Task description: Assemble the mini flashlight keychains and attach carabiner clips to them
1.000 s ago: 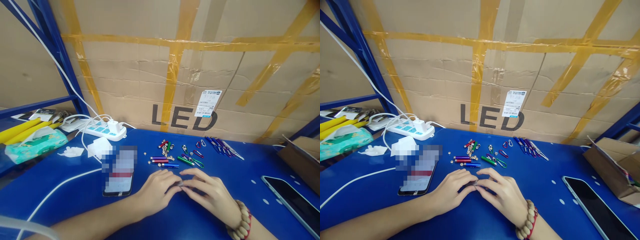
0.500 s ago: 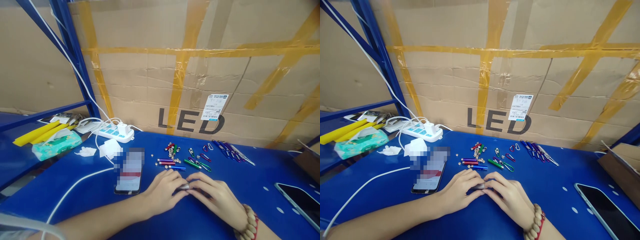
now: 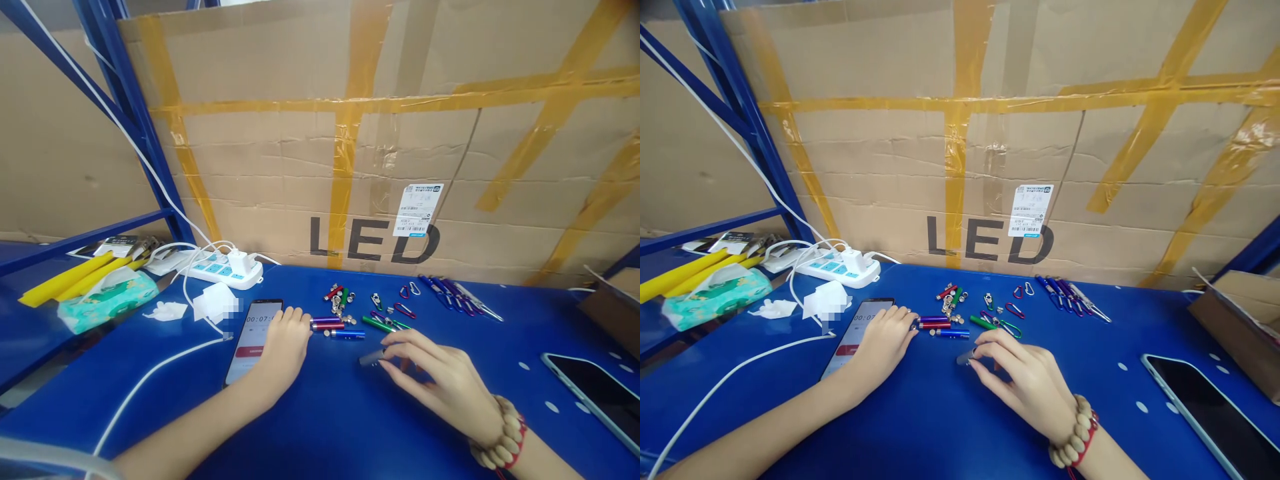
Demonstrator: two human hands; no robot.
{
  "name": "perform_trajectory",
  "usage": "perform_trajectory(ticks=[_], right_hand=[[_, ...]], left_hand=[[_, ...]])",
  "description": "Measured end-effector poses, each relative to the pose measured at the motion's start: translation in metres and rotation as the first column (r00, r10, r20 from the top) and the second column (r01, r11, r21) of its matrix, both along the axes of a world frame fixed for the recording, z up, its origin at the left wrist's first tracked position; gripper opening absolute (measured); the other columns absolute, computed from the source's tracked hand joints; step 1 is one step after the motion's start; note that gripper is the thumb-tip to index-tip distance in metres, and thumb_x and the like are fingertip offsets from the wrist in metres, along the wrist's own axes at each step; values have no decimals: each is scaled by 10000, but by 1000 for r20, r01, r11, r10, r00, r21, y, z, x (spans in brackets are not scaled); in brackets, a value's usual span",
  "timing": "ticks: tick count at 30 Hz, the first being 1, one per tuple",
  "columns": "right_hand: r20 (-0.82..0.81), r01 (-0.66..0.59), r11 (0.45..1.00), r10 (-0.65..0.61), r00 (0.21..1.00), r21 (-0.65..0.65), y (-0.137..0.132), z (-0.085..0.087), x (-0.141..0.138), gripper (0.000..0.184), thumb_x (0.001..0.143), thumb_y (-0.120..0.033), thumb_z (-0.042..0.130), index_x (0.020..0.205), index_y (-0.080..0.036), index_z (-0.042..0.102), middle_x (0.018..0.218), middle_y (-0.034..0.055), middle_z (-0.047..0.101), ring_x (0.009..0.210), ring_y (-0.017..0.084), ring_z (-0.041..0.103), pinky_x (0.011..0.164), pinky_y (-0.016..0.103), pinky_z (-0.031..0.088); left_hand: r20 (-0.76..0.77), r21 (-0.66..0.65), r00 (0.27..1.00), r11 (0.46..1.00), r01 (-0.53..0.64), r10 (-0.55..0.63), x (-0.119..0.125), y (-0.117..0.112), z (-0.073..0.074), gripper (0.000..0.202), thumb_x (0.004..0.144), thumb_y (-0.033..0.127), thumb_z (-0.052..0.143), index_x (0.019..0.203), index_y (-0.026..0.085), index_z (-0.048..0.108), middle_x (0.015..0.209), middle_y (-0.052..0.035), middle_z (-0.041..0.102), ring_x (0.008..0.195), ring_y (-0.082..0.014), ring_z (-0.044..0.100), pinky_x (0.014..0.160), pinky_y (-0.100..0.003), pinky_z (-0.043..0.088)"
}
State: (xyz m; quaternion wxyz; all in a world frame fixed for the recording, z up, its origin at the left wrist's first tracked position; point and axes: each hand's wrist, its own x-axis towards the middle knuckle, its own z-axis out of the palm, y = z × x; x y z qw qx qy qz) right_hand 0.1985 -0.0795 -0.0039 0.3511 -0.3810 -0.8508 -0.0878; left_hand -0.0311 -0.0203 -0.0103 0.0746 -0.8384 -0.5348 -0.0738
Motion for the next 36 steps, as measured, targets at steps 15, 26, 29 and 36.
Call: perform_trajectory(ticks=[15,26,29,36], right_hand=[[66,-61,996,65,996,-59,4,-6,2,153,901,-257,460,860,-203,597,877,10,644,475,26,535,499,152,431],[78,-63,993,71,994,-97,7,-11,5,140,896,-248,463,849,-199,586,859,13,637,480,34,530,487,156,429],[83,-66,993,74,994,-93,8,-11,5,152,898,-244,454,845,-196,588,855,14,637,465,31,524,484,154,430],[85,-88,990,97,992,-112,10,-10,5,123,895,-229,460,871,-197,576,840,8,631,469,35,518,489,156,429]], left_hand=[[47,61,997,996,61,-64,2,0,-13,241,855,89,433,887,104,671,902,-147,637,904,-282,578,761,-394,447],[16,6,998,998,59,-59,-1,1,-7,204,847,77,422,877,123,617,915,-116,601,859,-260,543,724,-367,421],[90,24,994,998,55,-57,-1,1,-10,195,846,86,416,821,128,606,860,-108,598,822,-255,544,711,-365,422],[124,-25,991,998,59,-56,0,-2,-1,186,822,115,465,821,118,651,885,-116,635,884,-271,563,755,-394,446]])
